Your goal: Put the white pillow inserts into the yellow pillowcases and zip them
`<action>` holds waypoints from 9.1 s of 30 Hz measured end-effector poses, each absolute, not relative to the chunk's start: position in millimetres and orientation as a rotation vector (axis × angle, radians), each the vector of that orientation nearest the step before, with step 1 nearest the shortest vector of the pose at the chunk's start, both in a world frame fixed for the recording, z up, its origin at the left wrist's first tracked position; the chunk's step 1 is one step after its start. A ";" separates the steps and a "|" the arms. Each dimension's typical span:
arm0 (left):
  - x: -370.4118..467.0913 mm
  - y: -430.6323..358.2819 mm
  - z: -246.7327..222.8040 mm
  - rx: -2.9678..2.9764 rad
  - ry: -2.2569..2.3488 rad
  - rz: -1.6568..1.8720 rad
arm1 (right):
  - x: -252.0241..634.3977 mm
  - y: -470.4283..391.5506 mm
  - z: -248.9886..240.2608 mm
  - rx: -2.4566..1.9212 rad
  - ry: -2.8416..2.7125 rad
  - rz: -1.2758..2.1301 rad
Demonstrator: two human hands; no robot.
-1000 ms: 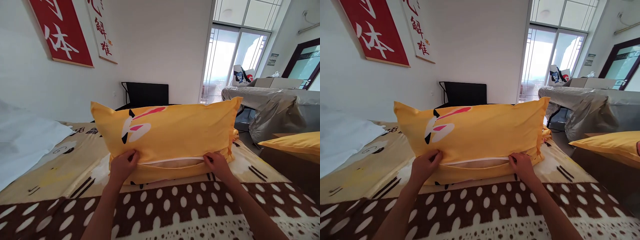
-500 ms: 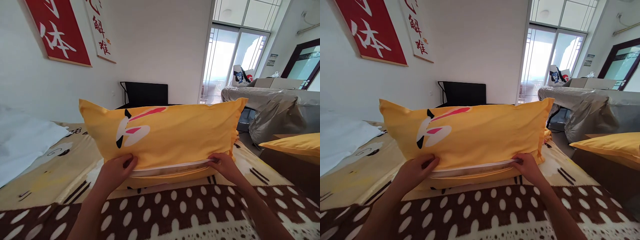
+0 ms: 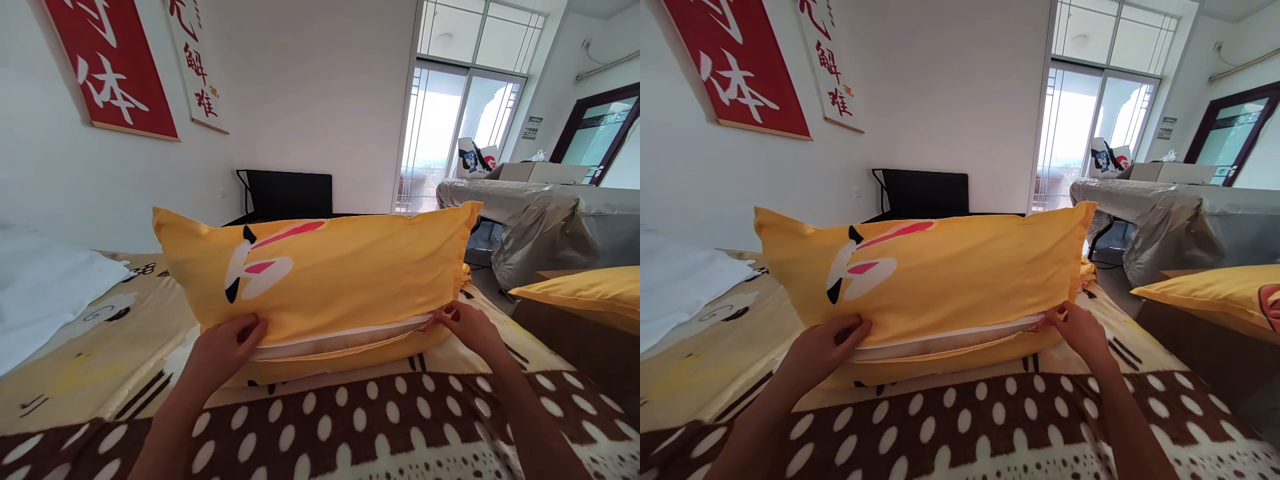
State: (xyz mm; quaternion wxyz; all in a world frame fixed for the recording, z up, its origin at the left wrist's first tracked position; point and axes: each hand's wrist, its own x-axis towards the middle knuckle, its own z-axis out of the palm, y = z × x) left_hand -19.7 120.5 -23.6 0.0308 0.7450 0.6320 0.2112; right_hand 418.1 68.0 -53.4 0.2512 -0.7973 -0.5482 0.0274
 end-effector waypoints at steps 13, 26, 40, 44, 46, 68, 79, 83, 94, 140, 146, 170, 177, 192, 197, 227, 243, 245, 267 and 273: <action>-21.3 119.8 -24.5 2.298 1.942 0.657 | 391.1 80.9 -60.7 -2.174 -1.432 0.315; -18.3 119.2 -22.0 2.312 1.954 0.698 | 391.7 88.8 -73.4 -2.198 -1.400 0.211; -19.1 120.2 -24.3 2.313 1.941 0.733 | 383.3 87.4 -72.9 -2.207 -1.419 0.213; -19.1 119.1 -23.2 2.295 1.942 0.690 | 383.9 88.5 -73.8 -2.254 -1.371 0.187; -19.2 119.0 -23.2 2.287 1.950 0.680 | 384.4 88.8 -74.5 -2.259 -1.367 0.178; -18.4 119.9 -24.2 2.287 1.932 0.730 | 389.0 92.7 -79.8 -2.221 -1.441 0.088; -20.5 120.0 -26.0 2.297 1.889 0.735 | 387.3 90.4 -77.5 -2.202 -1.438 0.103; -20.2 120.2 -26.7 2.291 1.909 0.726 | 387.0 90.4 -77.7 -2.203 -1.430 0.111; -18.2 120.1 -25.2 2.272 1.916 0.725 | 388.3 91.9 -79.2 -2.202 -1.427 0.111; -17.5 121.8 -27.8 2.285 1.950 0.766 | 388.5 95.1 -84.4 -2.219 -1.452 0.037; -16.2 122.0 -27.2 2.283 1.955 0.767 | 387.8 95.5 -84.4 -2.241 -1.457 0.024; -16.7 120.8 -27.3 2.278 1.963 0.747 | 384.5 94.6 -82.3 -2.288 -1.479 -0.006; -17.7 121.9 -28.1 2.284 1.962 0.761 | 383.7 94.6 -82.7 -2.297 -1.476 -0.002; -18.1 122.7 -30.2 2.288 1.971 0.811 | 383.3 95.3 -84.3 -2.301 -1.481 -0.010; -18.0 123.2 -31.1 2.299 1.959 0.867 | 383.3 94.8 -84.7 -2.298 -1.485 -0.013; -14.7 121.1 -29.9 2.254 1.985 0.840 | 380.8 94.4 -84.9 -2.315 -1.498 -0.025; -16.2 122.2 -32.7 2.261 1.991 0.833 | 381.5 94.8 -86.2 -2.307 -1.498 -0.027; -16.2 122.0 -32.4 2.255 1.996 0.830 | 381.4 94.8 -85.9 -2.305 -1.499 -0.027; -26.6 118.2 -21.9 2.298 1.746 0.688 | 372.3 79.8 -76.4 -1.497 -1.529 -0.703; -36.7 106.8 -14.6 2.128 1.390 0.556 | 349.3 68.8 -72.1 -1.338 -2.142 -0.687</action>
